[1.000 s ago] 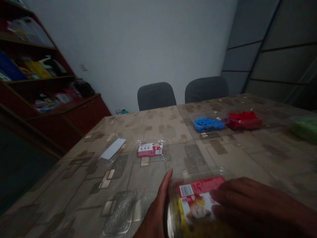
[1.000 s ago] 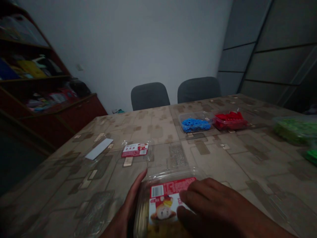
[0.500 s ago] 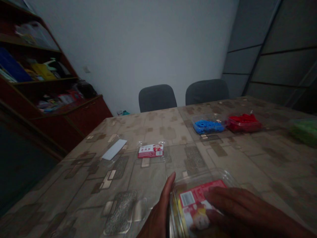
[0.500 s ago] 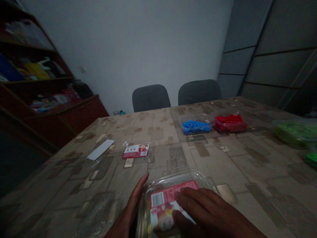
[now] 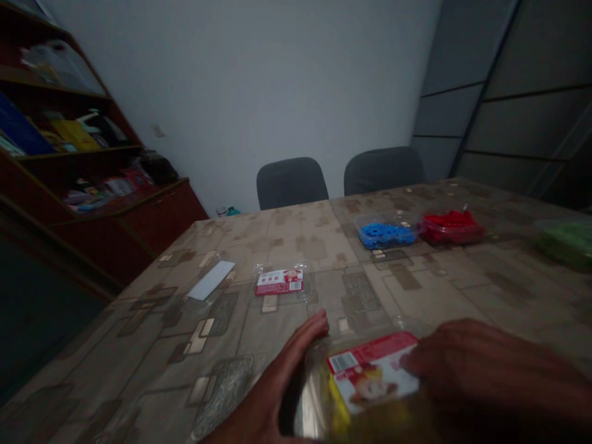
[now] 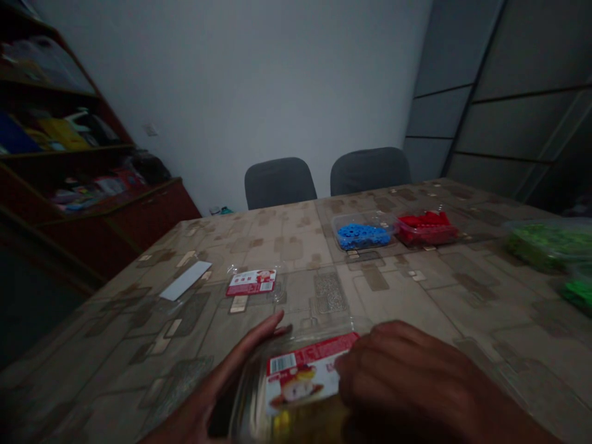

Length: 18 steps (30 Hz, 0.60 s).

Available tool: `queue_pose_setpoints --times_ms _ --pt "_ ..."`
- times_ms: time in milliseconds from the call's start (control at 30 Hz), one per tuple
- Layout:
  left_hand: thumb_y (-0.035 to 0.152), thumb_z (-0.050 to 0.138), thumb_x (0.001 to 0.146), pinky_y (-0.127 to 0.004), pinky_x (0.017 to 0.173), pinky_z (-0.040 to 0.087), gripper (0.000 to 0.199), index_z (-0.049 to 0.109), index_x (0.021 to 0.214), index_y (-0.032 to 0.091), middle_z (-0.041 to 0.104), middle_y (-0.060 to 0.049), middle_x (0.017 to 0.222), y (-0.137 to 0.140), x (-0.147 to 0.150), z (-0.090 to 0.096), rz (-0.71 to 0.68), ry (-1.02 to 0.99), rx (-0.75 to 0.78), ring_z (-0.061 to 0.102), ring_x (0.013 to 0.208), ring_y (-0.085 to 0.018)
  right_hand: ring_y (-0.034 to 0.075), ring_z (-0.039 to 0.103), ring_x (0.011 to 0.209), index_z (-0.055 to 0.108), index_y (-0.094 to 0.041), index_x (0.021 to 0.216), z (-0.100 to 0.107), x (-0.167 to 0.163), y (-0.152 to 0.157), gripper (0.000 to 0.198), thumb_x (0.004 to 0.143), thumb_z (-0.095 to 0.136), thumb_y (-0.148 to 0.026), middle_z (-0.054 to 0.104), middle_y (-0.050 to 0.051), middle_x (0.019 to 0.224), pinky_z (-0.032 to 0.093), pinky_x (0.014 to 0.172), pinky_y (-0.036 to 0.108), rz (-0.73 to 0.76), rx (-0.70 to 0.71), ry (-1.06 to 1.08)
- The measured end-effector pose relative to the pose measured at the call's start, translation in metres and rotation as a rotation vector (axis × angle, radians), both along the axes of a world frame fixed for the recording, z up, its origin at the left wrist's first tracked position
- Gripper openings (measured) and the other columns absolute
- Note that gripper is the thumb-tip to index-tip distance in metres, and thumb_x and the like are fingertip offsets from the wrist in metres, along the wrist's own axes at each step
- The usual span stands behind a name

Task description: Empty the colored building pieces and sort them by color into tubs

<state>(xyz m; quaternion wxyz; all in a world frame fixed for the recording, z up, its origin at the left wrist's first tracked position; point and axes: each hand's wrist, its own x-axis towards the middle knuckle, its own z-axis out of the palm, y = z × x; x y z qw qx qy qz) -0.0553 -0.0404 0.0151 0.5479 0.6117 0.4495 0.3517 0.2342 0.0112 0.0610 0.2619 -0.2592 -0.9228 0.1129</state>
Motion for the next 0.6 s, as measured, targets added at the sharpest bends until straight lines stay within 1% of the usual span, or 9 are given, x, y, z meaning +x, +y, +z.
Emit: queue_pose_setpoints --times_ms 33,67,167,233,333,400,467,533,600 --pt "0.046 0.077 0.075 -0.052 0.114 0.025 0.081 0.039 0.145 0.032 0.036 -0.009 0.156 0.002 0.002 0.002 0.022 -0.062 -0.033 0.032 0.142 -0.035 0.016 0.065 0.063 0.070 -0.029 0.088 0.012 -0.001 0.009 0.019 0.093 0.052 -0.032 0.073 -0.001 0.074 0.051 0.059 0.027 0.049 0.041 -0.049" --pt "0.043 0.071 0.081 -0.050 0.112 0.029 0.068 0.043 0.142 0.032 0.042 -0.010 0.152 0.006 0.005 0.004 0.050 -0.146 -0.059 0.037 0.139 -0.033 0.016 0.065 0.062 0.070 -0.026 0.088 0.022 -0.004 0.019 0.025 0.096 0.049 -0.035 0.072 0.001 0.073 0.049 0.057 0.027 0.036 0.056 -0.086" --pt "0.033 0.059 0.092 -0.044 0.103 0.041 0.041 0.053 0.132 0.026 0.062 -0.011 0.131 0.018 0.016 0.003 0.160 -0.357 -0.087 0.057 0.121 -0.027 0.016 0.066 0.067 0.070 -0.021 0.091 0.039 -0.019 0.047 0.032 0.099 0.043 -0.037 0.073 0.003 0.076 0.048 0.060 0.027 -0.005 0.036 -0.039" --pt "0.028 0.058 0.093 -0.035 0.092 0.047 0.025 0.063 0.117 0.021 0.070 -0.007 0.106 0.025 0.023 0.002 0.252 -0.350 -0.069 0.065 0.100 -0.021 0.016 0.067 0.070 0.070 -0.021 0.093 0.040 -0.028 0.063 0.029 0.097 0.047 -0.036 0.074 0.003 0.082 0.048 0.062 0.026 -0.009 -0.026 0.023" --pt "0.028 0.061 0.092 -0.021 0.069 0.045 0.011 0.066 0.090 0.019 0.066 0.001 0.078 0.030 0.028 0.002 0.364 -0.253 -0.021 0.061 0.075 -0.012 0.018 0.068 0.075 0.070 -0.022 0.098 0.035 -0.028 0.078 0.024 0.092 0.054 -0.039 0.075 0.005 0.090 0.050 0.062 0.027 -0.050 -0.175 0.125" --pt "0.030 0.062 0.091 -0.018 0.063 0.042 0.011 0.063 0.087 0.020 0.064 0.003 0.074 0.029 0.028 0.003 0.390 -0.272 -0.030 0.058 0.069 -0.010 0.022 0.070 0.087 0.067 -0.025 0.110 0.025 -0.017 0.083 0.029 0.087 0.061 -0.043 0.074 0.006 0.100 0.054 0.067 0.030 -0.122 -0.365 0.230" --pt "0.030 0.061 0.091 -0.020 0.065 0.044 0.010 0.061 0.090 0.020 0.066 0.002 0.076 0.029 0.030 0.004 0.385 -0.344 -0.079 0.061 0.070 -0.011 0.026 0.069 0.095 0.060 -0.027 0.120 0.011 -0.002 0.083 0.043 0.082 0.066 -0.048 0.073 0.007 0.106 0.057 0.071 0.034 -0.195 -0.643 0.350" --pt "0.030 0.060 0.092 -0.024 0.071 0.047 0.010 0.058 0.091 0.020 0.070 -0.001 0.082 0.029 0.032 0.004 0.370 -0.405 -0.123 0.065 0.074 -0.013 0.029 0.070 0.093 0.058 -0.027 0.122 -0.007 0.010 0.077 0.052 0.078 0.069 -0.052 0.073 0.009 0.104 0.058 0.069 0.036 -0.225 -0.919 0.426" --pt "0.029 0.058 0.093 -0.026 0.073 0.048 0.009 0.056 0.093 0.021 0.073 -0.003 0.086 0.029 0.035 0.004 0.359 -0.431 -0.152 0.067 0.077 -0.015 0.028 0.071 0.091 0.061 -0.025 0.115 -0.023 0.014 0.067 0.050 0.076 0.072 -0.053 0.073 0.009 0.097 0.058 0.071 0.036 -0.233 -1.090 0.452"
